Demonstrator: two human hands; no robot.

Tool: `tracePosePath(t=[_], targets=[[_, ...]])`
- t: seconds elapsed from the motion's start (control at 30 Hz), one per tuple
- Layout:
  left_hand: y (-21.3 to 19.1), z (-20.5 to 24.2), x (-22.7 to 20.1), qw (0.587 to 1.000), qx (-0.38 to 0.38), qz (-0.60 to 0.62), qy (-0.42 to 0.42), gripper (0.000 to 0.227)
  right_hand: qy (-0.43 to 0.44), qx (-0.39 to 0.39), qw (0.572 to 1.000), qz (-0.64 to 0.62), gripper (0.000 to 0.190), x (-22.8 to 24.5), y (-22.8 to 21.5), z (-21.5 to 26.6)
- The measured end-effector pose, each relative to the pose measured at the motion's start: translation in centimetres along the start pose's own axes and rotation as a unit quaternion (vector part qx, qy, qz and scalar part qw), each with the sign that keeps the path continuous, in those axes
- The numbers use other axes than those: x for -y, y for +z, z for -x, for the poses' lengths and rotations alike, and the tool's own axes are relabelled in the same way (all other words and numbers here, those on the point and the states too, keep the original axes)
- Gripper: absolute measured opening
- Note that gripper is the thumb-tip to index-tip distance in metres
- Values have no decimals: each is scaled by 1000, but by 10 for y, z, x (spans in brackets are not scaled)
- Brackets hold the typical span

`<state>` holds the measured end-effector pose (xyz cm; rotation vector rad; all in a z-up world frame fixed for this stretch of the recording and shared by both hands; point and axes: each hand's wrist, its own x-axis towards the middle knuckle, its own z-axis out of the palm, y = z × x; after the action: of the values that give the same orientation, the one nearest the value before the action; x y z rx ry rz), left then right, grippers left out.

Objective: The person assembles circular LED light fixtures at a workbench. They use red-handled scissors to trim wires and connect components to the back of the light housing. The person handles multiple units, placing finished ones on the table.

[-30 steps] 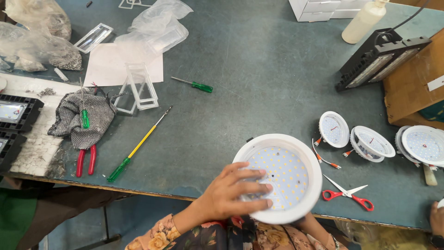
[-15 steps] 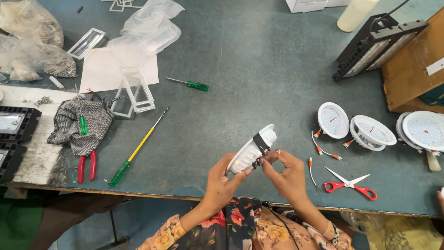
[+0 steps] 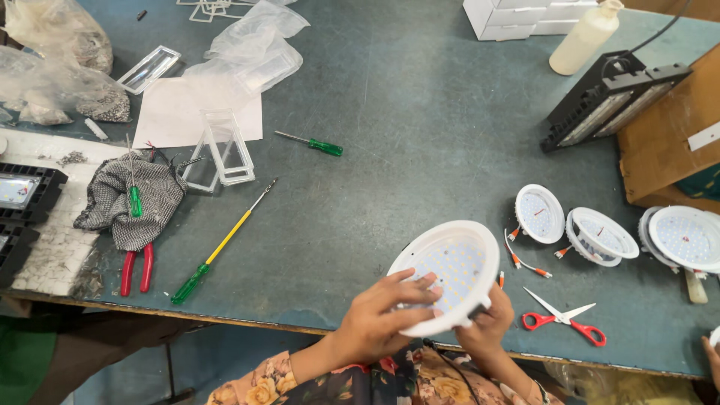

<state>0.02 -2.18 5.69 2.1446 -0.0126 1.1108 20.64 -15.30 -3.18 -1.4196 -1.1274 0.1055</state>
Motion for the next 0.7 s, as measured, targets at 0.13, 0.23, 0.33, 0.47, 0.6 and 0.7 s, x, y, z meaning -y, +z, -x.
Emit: tracePosePath(t=[0.13, 0.23, 0.33, 0.47, 0.6, 0.7], targets=[[-9, -3, -2, 995, 36, -62, 67, 26, -10, 69, 997, -17, 51, -21, -11, 7], [-12, -6, -2, 989, 27, -88, 118, 20, 77, 238, 967, -46, 48, -28, -12, 7], [-13, -6, -3, 988, 30, -92, 119, 21, 114, 290, 948, -55, 44, -27, -12, 9], [-12, -7, -3, 990, 41, -74, 110, 23, 133, 308, 941, -51, 40, -24, -14, 11], [-11, -6, -4, 992, 41, -65, 103, 23, 143, 323, 934, -46, 36, -23, -16, 10], [-11, -5, -4, 992, 39, -65, 105, 23, 146, 331, 931, -46, 32, -23, -18, 11]])
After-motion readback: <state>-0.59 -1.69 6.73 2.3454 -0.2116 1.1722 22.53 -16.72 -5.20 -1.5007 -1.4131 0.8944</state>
